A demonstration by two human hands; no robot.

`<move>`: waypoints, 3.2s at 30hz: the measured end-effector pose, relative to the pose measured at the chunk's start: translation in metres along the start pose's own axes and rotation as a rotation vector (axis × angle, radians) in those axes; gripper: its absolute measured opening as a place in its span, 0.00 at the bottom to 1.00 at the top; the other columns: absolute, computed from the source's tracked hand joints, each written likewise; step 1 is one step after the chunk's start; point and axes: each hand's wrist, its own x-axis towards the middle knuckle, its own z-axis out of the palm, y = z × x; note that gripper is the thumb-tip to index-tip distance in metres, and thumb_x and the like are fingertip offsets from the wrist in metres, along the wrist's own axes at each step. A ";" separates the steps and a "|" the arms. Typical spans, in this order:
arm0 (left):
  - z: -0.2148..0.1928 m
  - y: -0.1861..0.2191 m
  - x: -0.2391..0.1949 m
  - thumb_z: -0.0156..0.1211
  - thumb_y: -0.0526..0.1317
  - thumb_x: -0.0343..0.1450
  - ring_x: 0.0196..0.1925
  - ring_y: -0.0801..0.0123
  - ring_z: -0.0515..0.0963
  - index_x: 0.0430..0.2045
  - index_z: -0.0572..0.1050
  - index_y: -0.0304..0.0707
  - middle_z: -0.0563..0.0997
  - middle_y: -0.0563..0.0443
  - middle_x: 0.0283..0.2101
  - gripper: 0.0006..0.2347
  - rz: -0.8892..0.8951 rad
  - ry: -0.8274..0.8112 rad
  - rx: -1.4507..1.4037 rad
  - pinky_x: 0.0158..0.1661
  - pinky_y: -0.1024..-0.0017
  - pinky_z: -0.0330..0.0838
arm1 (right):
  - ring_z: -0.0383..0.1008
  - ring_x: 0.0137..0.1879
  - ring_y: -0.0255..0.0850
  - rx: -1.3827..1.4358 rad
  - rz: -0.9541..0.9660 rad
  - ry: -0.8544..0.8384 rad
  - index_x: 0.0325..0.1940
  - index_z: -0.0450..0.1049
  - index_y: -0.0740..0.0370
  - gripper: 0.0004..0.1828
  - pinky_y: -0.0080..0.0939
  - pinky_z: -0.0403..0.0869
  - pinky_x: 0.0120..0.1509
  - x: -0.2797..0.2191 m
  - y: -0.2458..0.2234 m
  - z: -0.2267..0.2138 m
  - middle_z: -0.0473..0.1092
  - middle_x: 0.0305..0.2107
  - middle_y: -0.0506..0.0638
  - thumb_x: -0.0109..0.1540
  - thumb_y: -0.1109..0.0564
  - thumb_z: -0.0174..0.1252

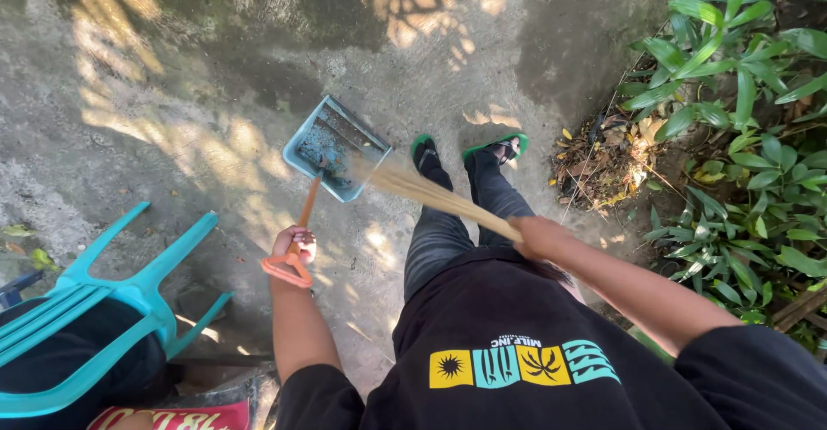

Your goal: The person sweeps dry leaves and debris on a concrete path using a traditional broom and a dustpan. They gather the debris into a pile and sweep it into the dustpan, then walk to a different spot to empty the dustpan and continue sweeping.

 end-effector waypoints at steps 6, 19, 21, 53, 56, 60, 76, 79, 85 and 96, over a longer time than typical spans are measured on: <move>-0.023 -0.031 -0.062 0.50 0.30 0.70 0.16 0.84 0.67 0.29 0.69 0.30 0.67 0.63 0.17 0.01 0.078 -0.005 0.038 0.18 0.84 0.63 | 0.84 0.49 0.51 0.064 0.137 -0.034 0.76 0.58 0.35 0.35 0.52 0.82 0.56 -0.076 -0.041 -0.088 0.79 0.47 0.54 0.65 0.51 0.56; -0.060 -0.064 -0.017 0.50 0.30 0.72 0.18 0.79 0.66 0.23 0.63 0.38 0.66 0.60 0.20 0.08 0.422 -0.001 -0.055 0.21 0.82 0.61 | 0.76 0.58 0.58 0.012 -0.060 0.136 0.65 0.70 0.53 0.29 0.55 0.74 0.64 0.077 -0.030 0.008 0.75 0.51 0.62 0.58 0.52 0.61; -0.058 -0.056 0.005 0.51 0.30 0.70 0.16 0.80 0.63 0.18 0.62 0.43 0.65 0.62 0.17 0.10 0.135 -0.082 -0.267 0.20 0.80 0.61 | 0.77 0.58 0.57 -0.020 -0.182 0.047 0.69 0.68 0.48 0.33 0.54 0.74 0.65 0.062 -0.017 0.021 0.76 0.51 0.61 0.58 0.51 0.61; -0.146 -0.135 -0.069 0.54 0.30 0.70 0.15 0.82 0.67 0.34 0.68 0.27 0.67 0.62 0.18 0.04 0.143 -0.204 -0.394 0.16 0.84 0.65 | 0.77 0.52 0.63 -0.134 -0.188 0.441 0.63 0.69 0.55 0.24 0.62 0.76 0.54 0.118 -0.139 -0.145 0.75 0.46 0.65 0.61 0.56 0.57; -0.145 -0.134 -0.062 0.55 0.31 0.69 0.16 0.82 0.68 0.35 0.68 0.25 0.67 0.62 0.18 0.06 0.184 -0.187 -0.415 0.17 0.85 0.66 | 0.77 0.56 0.61 -0.194 -0.190 0.423 0.57 0.74 0.58 0.21 0.61 0.76 0.56 0.197 -0.162 -0.121 0.75 0.49 0.64 0.58 0.58 0.58; -0.128 -0.104 -0.036 0.54 0.29 0.68 0.17 0.81 0.68 0.33 0.65 0.25 0.67 0.60 0.20 0.06 0.225 -0.177 -0.456 0.17 0.85 0.66 | 0.77 0.57 0.58 -0.428 -0.241 0.251 0.53 0.76 0.57 0.18 0.57 0.77 0.57 0.195 -0.141 -0.072 0.76 0.49 0.62 0.58 0.57 0.60; -0.175 -0.207 -0.053 0.54 0.29 0.68 0.15 0.80 0.67 0.37 0.67 0.21 0.67 0.58 0.18 0.08 0.249 -0.210 -0.526 0.17 0.84 0.64 | 0.79 0.47 0.61 -0.265 -0.256 0.406 0.66 0.65 0.52 0.25 0.62 0.77 0.51 0.085 -0.103 -0.086 0.76 0.43 0.63 0.65 0.49 0.55; -0.173 -0.190 -0.020 0.53 0.30 0.68 0.16 0.80 0.67 0.37 0.65 0.17 0.66 0.58 0.18 0.09 0.263 -0.292 -0.444 0.19 0.85 0.66 | 0.78 0.49 0.63 -0.230 -0.196 0.466 0.66 0.65 0.56 0.26 0.62 0.77 0.51 0.151 -0.132 -0.071 0.74 0.44 0.67 0.62 0.57 0.54; -0.143 -0.184 0.002 0.50 0.26 0.68 0.15 0.79 0.64 0.25 0.63 0.31 0.65 0.57 0.19 0.04 0.244 -0.253 -0.641 0.17 0.83 0.64 | 0.79 0.54 0.59 -0.427 -0.239 0.250 0.61 0.68 0.57 0.21 0.58 0.79 0.53 0.119 -0.083 0.010 0.75 0.49 0.62 0.63 0.57 0.53; -0.143 -0.227 -0.046 0.52 0.32 0.66 0.13 0.82 0.61 0.15 0.63 0.43 0.61 0.64 0.14 0.09 0.018 -0.217 -0.184 0.16 0.82 0.59 | 0.80 0.53 0.53 0.162 -0.134 0.259 0.69 0.67 0.42 0.34 0.53 0.75 0.61 -0.056 0.065 0.001 0.78 0.48 0.55 0.58 0.46 0.63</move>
